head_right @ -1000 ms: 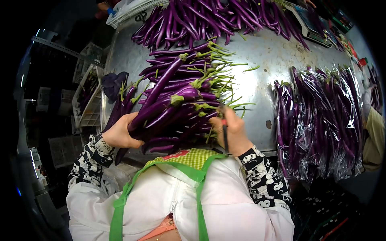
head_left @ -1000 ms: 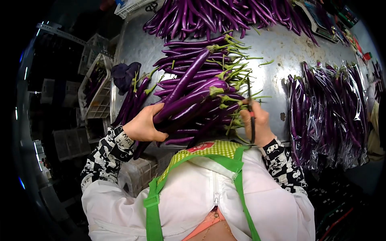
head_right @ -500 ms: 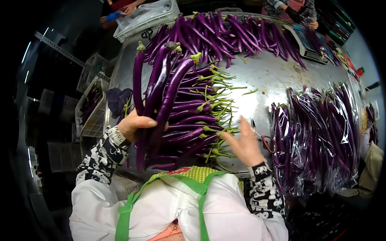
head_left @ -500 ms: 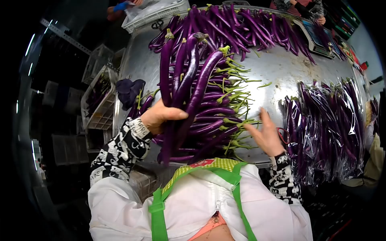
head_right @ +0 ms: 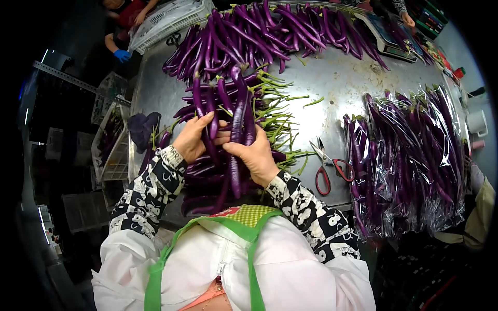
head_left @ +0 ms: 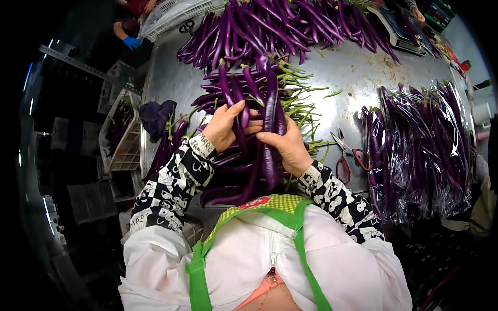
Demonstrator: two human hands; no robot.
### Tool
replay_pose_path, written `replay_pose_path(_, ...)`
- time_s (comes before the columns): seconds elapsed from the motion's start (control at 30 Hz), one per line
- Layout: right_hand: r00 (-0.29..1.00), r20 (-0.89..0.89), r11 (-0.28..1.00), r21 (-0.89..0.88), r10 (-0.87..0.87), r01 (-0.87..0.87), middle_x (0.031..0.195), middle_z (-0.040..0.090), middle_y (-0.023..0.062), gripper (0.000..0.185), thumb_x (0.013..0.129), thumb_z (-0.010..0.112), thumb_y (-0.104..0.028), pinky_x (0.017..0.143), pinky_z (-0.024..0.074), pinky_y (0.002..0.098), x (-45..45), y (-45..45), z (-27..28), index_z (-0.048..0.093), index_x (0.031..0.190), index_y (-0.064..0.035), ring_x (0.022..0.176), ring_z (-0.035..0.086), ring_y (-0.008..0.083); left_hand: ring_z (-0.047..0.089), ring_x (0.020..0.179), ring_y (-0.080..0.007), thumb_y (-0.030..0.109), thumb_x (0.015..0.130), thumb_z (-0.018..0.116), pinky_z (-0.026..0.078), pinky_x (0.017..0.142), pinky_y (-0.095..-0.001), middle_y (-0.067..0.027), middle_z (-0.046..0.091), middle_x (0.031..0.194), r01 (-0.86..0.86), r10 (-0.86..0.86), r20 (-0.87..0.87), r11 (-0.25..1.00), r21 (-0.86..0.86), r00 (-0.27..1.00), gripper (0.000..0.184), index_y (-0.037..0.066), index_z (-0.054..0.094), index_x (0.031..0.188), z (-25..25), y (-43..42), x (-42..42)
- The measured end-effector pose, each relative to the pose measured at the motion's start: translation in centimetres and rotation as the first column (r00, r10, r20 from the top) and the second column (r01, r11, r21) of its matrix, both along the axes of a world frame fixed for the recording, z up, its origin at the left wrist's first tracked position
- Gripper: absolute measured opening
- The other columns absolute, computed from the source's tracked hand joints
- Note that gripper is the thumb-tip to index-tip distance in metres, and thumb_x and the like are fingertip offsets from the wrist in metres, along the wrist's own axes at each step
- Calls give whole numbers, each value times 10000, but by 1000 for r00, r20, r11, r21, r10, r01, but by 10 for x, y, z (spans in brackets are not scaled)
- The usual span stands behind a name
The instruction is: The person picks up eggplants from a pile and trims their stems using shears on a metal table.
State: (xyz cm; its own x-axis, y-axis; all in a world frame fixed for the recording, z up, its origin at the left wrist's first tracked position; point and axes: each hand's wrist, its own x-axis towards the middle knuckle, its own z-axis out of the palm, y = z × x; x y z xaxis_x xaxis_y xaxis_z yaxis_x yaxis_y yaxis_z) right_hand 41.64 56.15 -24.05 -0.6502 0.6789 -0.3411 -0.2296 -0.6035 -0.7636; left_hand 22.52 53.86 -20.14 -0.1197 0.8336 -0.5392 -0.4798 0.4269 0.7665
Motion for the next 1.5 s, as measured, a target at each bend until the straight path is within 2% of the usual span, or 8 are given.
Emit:
replay_pose_path(0.23,983,-97,978,-124,158,-169,967,641,97,508,764,710,-16,642,547,289,15,22,-19,517,1232,6,734,619,157,676,902,-382,-47,839,536,630,704,-445,-220,605,1076,91,-93,0,975,-204,996,211,-59,499,1047,-22,15,-24)
replay_pose_path(0.37,977,-157,988,-77,-145,134,933,649,111,571,771,661,53,617,573,310,29,4,-9,443,1296,-3,751,662,193,663,970,-322,-95,755,554,567,893,-415,-194,599,1171,181,-181,45,983,-13,982,500,-56,476,1247,-12,-7,-39)
replay_pose_path(0.57,937,65,868,403,-343,290,1037,635,102,612,726,729,-53,747,554,312,38,12,47,474,1279,8,869,641,187,674,967,-247,-84,687,716,542,889,-352,-219,461,1393,396,-418,29,878,269,908,771,-33,378,1378,43,-21,-25)
replay_pose_path(0.67,878,156,738,617,-453,272,1023,642,98,594,717,728,-60,746,550,306,35,26,53,495,1259,11,863,639,181,683,892,-244,-39,665,678,555,836,-350,-206,578,1242,496,-515,43,842,211,856,848,2,309,1428,37,-6,-36)
replay_pose_path(0.8,857,167,719,634,-487,286,1003,651,92,571,705,726,-69,746,544,298,33,36,58,523,1232,15,855,636,173,679,773,-215,136,819,727,572,736,-371,-68,645,842,298,-303,144,953,56,942,323,39,579,1089,37,17,-5)
replay_pose_path(1.0,904,175,834,484,-389,265,974,665,84,539,687,723,-82,745,535,286,33,31,57,565,1191,20,844,633,161,668,742,-168,244,871,724,570,666,-304,-31,658,826,151,-151,-5,988,-35,988,226,55,642,964,32,60,33)
replay_pose_path(1.13,982,-95,945,268,-166,185,955,654,67,495,707,690,-12,710,534,265,40,28,44,572,1187,13,807,628,140,659,713,-166,178,843,740,548,613,-278,-53,660,846,110,-110,5,994,-4,994,204,22,647,935,18,74,35)
replay_pose_path(1.5,572,270,535,762,-775,365,902,613,124,579,660,793,-120,736,508,341,58,60,-2,491,1109,87,827,600,209,616,568,-147,218,849,748,518,502,-260,-60,667,826,53,-53,-11,998,-44,999,242,73,607,981,11,70,26)
